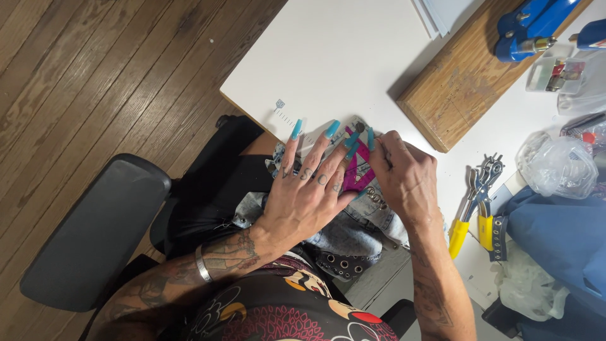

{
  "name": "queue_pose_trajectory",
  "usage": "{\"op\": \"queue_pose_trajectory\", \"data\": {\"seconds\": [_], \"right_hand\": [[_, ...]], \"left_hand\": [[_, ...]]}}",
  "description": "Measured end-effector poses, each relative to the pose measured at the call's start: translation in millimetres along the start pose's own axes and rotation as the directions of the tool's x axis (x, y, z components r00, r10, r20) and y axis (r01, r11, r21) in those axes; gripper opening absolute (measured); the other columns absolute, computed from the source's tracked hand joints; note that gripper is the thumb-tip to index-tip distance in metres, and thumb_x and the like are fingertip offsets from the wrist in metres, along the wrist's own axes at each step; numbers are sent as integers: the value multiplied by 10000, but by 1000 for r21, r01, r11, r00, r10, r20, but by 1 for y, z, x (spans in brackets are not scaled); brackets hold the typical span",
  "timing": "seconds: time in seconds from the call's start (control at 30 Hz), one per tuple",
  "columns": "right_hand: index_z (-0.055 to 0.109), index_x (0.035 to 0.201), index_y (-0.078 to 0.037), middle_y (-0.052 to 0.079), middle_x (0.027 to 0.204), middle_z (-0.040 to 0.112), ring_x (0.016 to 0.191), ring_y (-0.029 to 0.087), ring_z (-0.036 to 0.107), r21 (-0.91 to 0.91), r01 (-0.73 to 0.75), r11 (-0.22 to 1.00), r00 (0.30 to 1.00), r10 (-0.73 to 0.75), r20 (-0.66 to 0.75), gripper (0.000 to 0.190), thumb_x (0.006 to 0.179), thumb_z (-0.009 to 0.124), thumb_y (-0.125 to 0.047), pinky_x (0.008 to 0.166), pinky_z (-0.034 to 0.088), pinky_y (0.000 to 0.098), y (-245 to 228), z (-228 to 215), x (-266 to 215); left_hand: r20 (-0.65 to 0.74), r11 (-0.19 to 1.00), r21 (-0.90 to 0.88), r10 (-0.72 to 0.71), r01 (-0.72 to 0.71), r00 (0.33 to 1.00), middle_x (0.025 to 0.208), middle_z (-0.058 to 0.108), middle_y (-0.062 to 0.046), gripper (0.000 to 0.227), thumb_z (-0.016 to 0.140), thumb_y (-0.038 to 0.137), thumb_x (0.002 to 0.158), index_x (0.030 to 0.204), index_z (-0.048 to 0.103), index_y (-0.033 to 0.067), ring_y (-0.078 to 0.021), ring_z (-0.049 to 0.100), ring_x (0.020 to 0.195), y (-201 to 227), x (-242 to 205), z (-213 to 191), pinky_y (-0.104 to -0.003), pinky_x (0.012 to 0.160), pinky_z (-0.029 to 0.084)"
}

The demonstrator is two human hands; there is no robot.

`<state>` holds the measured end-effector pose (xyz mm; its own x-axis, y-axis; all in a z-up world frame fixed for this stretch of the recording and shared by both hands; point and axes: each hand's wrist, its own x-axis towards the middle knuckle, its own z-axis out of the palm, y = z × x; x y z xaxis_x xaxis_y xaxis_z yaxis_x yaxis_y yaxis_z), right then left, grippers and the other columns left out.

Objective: Punching holes in a denim garment using a rotary hole punch tool after marking positions with a ruler.

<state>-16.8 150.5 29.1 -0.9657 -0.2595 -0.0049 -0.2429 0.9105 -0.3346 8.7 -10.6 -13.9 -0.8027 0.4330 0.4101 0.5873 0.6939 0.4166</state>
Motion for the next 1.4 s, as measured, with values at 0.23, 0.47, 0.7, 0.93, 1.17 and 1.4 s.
{"op": "queue_pose_trajectory", "data": {"seconds": [0.23, 0.47, 0.7, 0.93, 1.17, 1.4], "right_hand": [[446, 790, -36, -6, 551, 442, 350, 76, 349, 18, 19, 1000, 999, -19, -40, 138, 926, 438, -10, 292, 267, 220, 9, 9, -6], [480, 784, -45, 6, 503, 415, 363, 106, 301, 89, 1, 996, 1000, -1, 4, 137, 917, 474, -79, 340, 233, 257, 8, 3, -3], [497, 825, -24, 9, 568, 504, 352, 84, 417, -20, 30, 999, 997, -31, -65, 128, 932, 426, -23, 261, 337, 212, 6, 13, -8], [376, 708, -71, 1, 480, 397, 335, 77, 320, 206, -235, 950, 952, 268, -147, 267, 951, 411, -175, 250, 258, 247, 18, 5, -16], [518, 777, -55, 67, 484, 494, 372, 188, 485, 291, -165, 943, 962, 218, -162, 211, 932, 440, -175, 411, 397, 278, -4, 8, -9], [516, 825, -55, 41, 448, 455, 345, 181, 482, 223, -173, 959, 969, 206, -134, 162, 924, 416, -136, 381, 381, 257, -6, 17, -9]], "left_hand": [[-21, 999, 40, 29, -28, 999, 1160, 560, -90, 494, 720, 496, 762, 944, 659, 41, -289, 381, 1194, 0, -2, 2, -549, 1001, 261], [6, 999, 35, 4, -4, 1000, 1157, 577, -69, 489, 673, 501, 773, 975, 669, 55, -270, 389, 1196, -1, -3, 2, -541, 995, 272], [-11, 999, 36, 7, -7, 1000, 1139, 596, -67, 484, 653, 528, 789, 943, 680, 70, -266, 387, 1204, -1, -4, 5, -531, 1017, 230], [-54, 1000, -10, 23, -24, 998, 1133, 574, -87, 442, 729, 444, 735, 886, 669, 33, -274, 453, 1141, -2, 0, 2, -529, 990, 281], [-166, 997, -76, -39, 27, 985, 1122, 564, -119, 429, 700, 371, 704, 948, 632, 24, -301, 434, 1153, 2, -5, 13, -566, 1005, 200], [-107, 988, -147, -59, 43, 993, 1184, 538, -96, 393, 670, 373, 738, 952, 628, 46, -276, 389, 1203, -1, -9, 18, -579, 1006, 173]]}}
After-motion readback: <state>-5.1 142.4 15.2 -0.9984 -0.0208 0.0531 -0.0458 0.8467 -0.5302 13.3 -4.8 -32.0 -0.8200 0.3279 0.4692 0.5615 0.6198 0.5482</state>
